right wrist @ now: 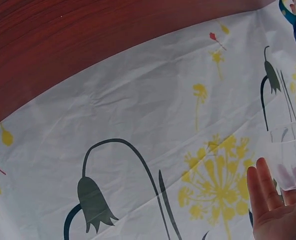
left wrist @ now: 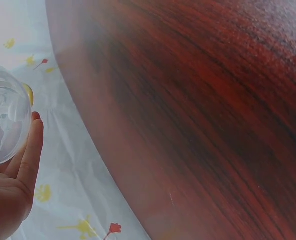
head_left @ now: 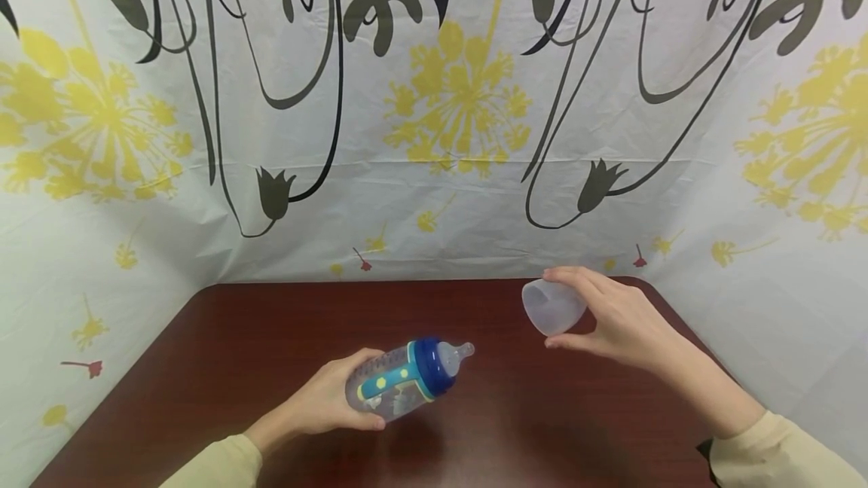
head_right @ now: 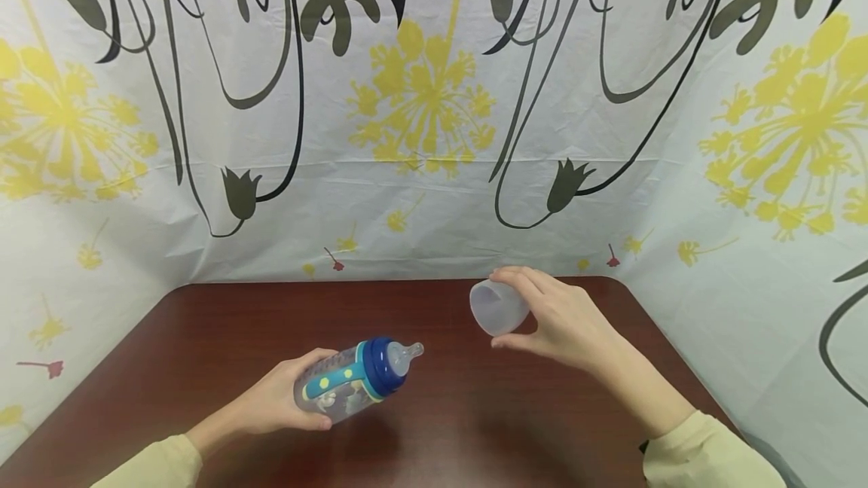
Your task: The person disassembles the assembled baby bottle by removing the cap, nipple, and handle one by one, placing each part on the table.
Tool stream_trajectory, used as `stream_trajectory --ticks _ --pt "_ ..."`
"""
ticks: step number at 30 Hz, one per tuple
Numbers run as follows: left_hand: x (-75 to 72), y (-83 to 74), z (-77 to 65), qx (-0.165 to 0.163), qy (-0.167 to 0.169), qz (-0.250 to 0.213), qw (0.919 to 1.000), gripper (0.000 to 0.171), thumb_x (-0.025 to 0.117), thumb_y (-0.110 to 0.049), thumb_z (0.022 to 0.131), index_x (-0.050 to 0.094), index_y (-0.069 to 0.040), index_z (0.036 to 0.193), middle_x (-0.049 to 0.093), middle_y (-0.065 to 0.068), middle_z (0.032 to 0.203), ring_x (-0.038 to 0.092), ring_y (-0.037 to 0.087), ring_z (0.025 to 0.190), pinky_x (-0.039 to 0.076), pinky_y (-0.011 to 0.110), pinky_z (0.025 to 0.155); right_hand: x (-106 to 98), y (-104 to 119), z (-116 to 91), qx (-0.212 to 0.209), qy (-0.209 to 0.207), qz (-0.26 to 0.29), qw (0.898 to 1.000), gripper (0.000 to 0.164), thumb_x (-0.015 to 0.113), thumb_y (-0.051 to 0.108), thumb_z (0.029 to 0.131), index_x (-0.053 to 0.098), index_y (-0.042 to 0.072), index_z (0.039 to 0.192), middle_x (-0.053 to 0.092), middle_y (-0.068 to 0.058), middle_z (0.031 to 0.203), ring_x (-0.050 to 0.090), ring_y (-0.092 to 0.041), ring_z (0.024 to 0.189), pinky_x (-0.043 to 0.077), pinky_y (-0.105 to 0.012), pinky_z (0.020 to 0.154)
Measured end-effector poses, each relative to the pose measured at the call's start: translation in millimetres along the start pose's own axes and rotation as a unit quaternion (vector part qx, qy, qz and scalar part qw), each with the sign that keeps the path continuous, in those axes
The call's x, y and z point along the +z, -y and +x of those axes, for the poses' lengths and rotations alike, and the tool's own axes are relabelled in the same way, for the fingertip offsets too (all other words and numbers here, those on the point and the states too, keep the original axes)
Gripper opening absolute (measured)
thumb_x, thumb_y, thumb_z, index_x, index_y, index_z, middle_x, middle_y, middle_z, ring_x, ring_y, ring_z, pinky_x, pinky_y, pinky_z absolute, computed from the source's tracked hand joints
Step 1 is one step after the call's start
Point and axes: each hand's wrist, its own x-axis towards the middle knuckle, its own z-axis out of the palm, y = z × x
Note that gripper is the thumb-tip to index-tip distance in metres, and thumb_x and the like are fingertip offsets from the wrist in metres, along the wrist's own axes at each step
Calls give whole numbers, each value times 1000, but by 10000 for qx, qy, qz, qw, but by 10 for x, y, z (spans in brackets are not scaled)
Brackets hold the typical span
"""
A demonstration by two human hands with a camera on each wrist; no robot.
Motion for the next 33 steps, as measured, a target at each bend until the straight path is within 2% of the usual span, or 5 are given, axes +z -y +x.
stream_trajectory --ticks 8,21,33 --pt "23 20 5 -2 -16 1 10000 69 77 -38 63 44 -19 121 54 -3 98 52 14 83 46 27 65 50 -70 -24 -63 -91 20 9999 74 74 51 58 52 15 119 51 6 116 52 -8 94 43 -26 63" --pt "55 70 23 119 -100 110 9998 69 77 -41 62 45 -21 119 55 -5 95 53 12 80 45 27 64 124 -143 -83 157 50 7 9999 76 76 48 55 51 16 120 50 6 115 53 -7 88 44 -27 59" --pt "66 71 23 68 -77 97 9999 68 77 -41 62 44 -22 119 55 -5 95 53 12 81 45 27 64 192 -209 -117 403 120 -109 9991 72 71 53 60 51 18 120 49 9 114 53 -6 87 44 -28 57"
